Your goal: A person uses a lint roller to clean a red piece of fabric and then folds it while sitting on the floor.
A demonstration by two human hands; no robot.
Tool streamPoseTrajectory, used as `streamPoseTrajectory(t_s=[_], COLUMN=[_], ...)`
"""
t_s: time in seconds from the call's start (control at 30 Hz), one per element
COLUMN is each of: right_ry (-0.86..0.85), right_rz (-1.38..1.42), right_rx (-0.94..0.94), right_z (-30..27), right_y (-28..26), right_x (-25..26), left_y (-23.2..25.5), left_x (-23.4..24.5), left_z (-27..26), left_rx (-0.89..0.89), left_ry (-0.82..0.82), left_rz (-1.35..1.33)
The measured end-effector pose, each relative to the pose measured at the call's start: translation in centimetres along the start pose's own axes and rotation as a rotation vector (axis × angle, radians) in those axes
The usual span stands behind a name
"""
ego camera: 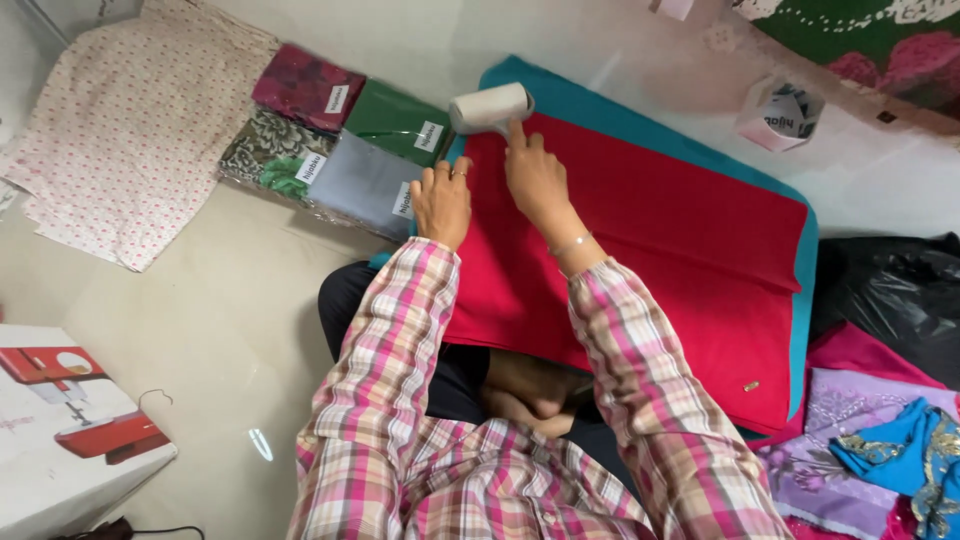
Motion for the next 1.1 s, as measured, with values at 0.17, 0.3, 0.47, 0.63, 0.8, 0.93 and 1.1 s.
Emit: streamPoseTrajectory(t_s=[0.17, 0.3, 0.47, 0.63, 0.8, 0.93, 1.1], right_ry=[-0.068, -0.163, -0.125, -0.003, -0.067, -0.193, -0.171], right_rz=[-0.048, -0.037, -0.150, -0.149, -0.138, -0.179, -0.235], right_rx=[0.002, -0.069, -0.055, -0.153, -0.133, -0.160, -0.211], right_z=[-0.9, -6.8, -9.2, -0.7, -4.5, -12.9, -10.8], right_y=[-1.4, -2.0, -1.2, 6.3, 4.7, 2.3, 7.7], right_x=[1.8, 6.2, 5.8, -1.3, 3.3, 7.0, 6.1], left_y=[-0.2, -0.2, -0.3, -1.0, -1.1, -1.0, -1.0], left_x=[-0.7, -0.9, -1.5, -3.3, -2.3, -2.9, -2.3], left_z=[-0.2, -0.2, -0.7, -0.8, -0.7, -1.0, -0.9], left_rx=[0.060, 0.076, 0.054, 0.026, 0.037, 0.040, 0.055], left_ry=[-0.018, -0.050, -0.107, -0.134, -0.138, -0.142, -0.148], left_rz=[0.010, -0.012, -0.048, -0.085, -0.082, -0.058, -0.071])
Point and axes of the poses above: each hand's wrist, its own z-axis towards the middle knuckle, its own x-axis out of the back of the hand, y = z × x, the point moved 2 cm from there along z, towards the middle knuckle, and after that the axes turned 4 degrees about z, right-handed, at the moved point
